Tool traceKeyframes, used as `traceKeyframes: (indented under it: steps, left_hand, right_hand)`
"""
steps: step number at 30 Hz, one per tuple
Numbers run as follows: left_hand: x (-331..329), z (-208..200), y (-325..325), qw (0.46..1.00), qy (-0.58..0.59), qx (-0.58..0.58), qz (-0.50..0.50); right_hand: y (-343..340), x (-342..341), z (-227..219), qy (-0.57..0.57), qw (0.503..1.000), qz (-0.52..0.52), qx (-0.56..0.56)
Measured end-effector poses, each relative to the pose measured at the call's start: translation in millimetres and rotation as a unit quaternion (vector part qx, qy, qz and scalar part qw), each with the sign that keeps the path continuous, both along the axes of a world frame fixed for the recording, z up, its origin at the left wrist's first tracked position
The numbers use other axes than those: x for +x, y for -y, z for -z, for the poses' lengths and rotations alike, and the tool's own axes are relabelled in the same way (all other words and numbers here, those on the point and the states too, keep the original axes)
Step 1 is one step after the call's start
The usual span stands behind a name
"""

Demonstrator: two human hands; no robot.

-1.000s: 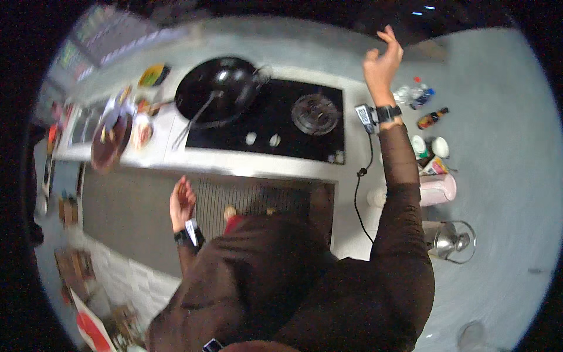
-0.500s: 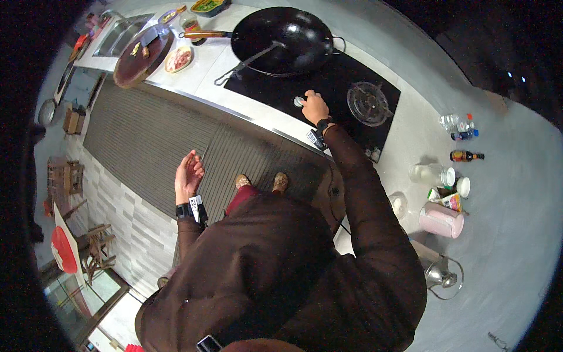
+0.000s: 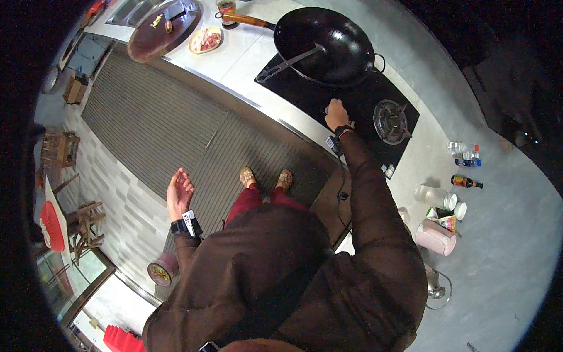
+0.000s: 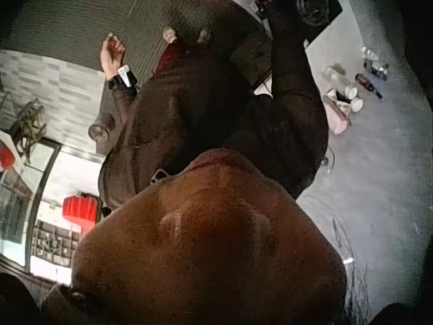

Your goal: The person stir-fries green vegetables in a wok on a gas stove, using a spatula to toss and mix the contents. They add a white powder from a small container and continue stirring. The vegetables remain in the wok throughout the clip.

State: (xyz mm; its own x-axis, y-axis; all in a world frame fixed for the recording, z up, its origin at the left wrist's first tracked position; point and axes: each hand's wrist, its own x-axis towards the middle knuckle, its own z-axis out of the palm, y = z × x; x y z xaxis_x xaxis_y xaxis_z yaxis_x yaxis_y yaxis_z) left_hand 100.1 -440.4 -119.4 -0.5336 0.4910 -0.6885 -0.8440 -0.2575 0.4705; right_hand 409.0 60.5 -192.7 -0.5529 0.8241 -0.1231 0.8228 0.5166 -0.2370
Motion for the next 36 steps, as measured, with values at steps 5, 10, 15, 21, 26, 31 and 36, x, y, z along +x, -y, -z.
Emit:
traceKeyframes:
  steps: [5,10,15,21,26,31,36]
  left_hand:
    - [-14.7,-3.7,-6.8,1.0,0.014,0.009,0.016]
    - [-30.3,-1.6,-12.6,0.999,0.016,-0.009,0.028]
    - [-48.0,5.5,-10.6,0.999,0.024,0.011,0.03]
    - [-68.9,12.3,0.0,1.0,0.029,-0.001,0.003]
    - [-88.2,7.0,-2.5,1.0,0.022,0.012,0.003]
    - [-103.7,0.9,11.3,1.0,0.009,0.03,-0.004]
    - [-117.5,10.2,41.6,0.999,0.023,0.036,-0.028]
  right_hand:
    - [3.6,-1.6,-4.8,-0.004,1.0,-0.004,0.023]
    - [3.8,-2.8,-10.7,0.054,0.998,-0.016,0.003]
    - [20.4,-7.0,-28.9,0.039,0.998,0.04,0.021]
    - [78.4,-58.1,-62.7,-0.247,0.937,0.07,-0.238]
    - [111.1,-124.6,-104.8,-0.412,0.755,0.066,-0.505]
    - [115.6,-151.1,-128.2,-0.347,0.739,0.048,-0.575]
    - [131.8,-157.0,-124.0,-0.174,0.841,-0.027,-0.512]
